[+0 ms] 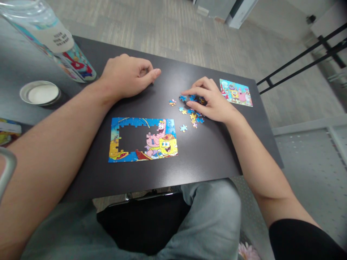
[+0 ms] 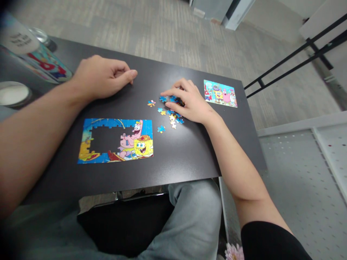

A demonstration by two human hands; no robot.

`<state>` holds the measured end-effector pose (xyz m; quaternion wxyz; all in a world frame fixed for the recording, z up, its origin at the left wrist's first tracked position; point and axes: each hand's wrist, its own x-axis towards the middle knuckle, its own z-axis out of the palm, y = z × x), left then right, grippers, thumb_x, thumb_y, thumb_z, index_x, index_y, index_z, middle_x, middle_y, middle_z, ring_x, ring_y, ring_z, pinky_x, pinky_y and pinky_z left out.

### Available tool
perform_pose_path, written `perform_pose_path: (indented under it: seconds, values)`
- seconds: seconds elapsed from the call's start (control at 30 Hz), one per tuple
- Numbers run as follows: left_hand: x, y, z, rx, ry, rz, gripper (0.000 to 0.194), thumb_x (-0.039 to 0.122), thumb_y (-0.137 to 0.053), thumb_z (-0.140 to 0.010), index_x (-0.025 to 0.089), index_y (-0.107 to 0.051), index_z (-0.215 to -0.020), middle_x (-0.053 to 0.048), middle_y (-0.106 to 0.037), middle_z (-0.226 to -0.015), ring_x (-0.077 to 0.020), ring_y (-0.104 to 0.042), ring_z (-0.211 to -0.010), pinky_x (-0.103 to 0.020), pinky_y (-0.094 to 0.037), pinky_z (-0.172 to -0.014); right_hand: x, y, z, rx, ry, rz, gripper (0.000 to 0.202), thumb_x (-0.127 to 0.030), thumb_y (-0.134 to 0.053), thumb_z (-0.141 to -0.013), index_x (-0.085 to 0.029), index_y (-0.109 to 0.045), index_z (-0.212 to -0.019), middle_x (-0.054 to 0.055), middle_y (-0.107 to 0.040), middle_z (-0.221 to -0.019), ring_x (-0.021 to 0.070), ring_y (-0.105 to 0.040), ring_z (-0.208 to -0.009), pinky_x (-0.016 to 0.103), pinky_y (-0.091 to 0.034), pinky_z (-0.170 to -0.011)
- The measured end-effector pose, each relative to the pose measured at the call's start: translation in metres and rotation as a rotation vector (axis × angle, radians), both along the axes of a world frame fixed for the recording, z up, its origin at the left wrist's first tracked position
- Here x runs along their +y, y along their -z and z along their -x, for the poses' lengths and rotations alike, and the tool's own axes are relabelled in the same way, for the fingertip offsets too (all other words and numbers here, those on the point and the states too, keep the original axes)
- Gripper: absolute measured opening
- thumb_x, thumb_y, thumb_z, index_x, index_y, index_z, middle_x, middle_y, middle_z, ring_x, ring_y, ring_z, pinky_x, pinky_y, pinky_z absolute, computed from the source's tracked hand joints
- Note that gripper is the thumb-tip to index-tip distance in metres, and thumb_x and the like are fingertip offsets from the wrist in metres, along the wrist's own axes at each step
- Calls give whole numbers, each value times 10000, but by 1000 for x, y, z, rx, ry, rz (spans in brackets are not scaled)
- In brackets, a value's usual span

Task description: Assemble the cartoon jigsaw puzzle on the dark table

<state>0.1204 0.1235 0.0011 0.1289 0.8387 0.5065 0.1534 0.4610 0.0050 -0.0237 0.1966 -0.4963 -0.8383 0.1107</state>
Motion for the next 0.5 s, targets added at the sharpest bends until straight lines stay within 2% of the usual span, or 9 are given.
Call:
perform_pose_path:
  seconds: [0.2, 0.37, 0.5]
  values:
    - [-1, -2, -3, 15, -16, 5, 571, 745, -576, -1182, 310, -945, -1165, -75, -906, -1051, -364, -848, -1268, -485, -615, -1212, -6, -1, 24, -4, 52, 18, 454, -542, -837, -1212, -449, -851, -1656, 135, -760, -1500, 464, -684, -1454, 812, -509, -1381]
    - [-5, -4, -2, 13, -3, 11, 555, 722, -570, -1203, 324, -956, -1179, -79, -943, -1124, -367, -848, -1315, -491, -605, -1225, -9, 3, 50, 19, 60, 16, 336, -584, -842, -1218, -386, -886, -1486, 144, -750, -1468, 484, -684, -1452, 814, -525, -1337]
    - [-6, -5, -1, 26, 15, 6, 571, 742, -526, -1203, 377, -965, -1223, -74, -975, -1244, -372, -839, -1324, -522, -615, -1181, -11, -1, 58, 60, 66, 35, 240, -532, -843, -1210, -326, -882, -1326, 150, -787, -1411, 484, -713, -1398, 804, -526, -1314]
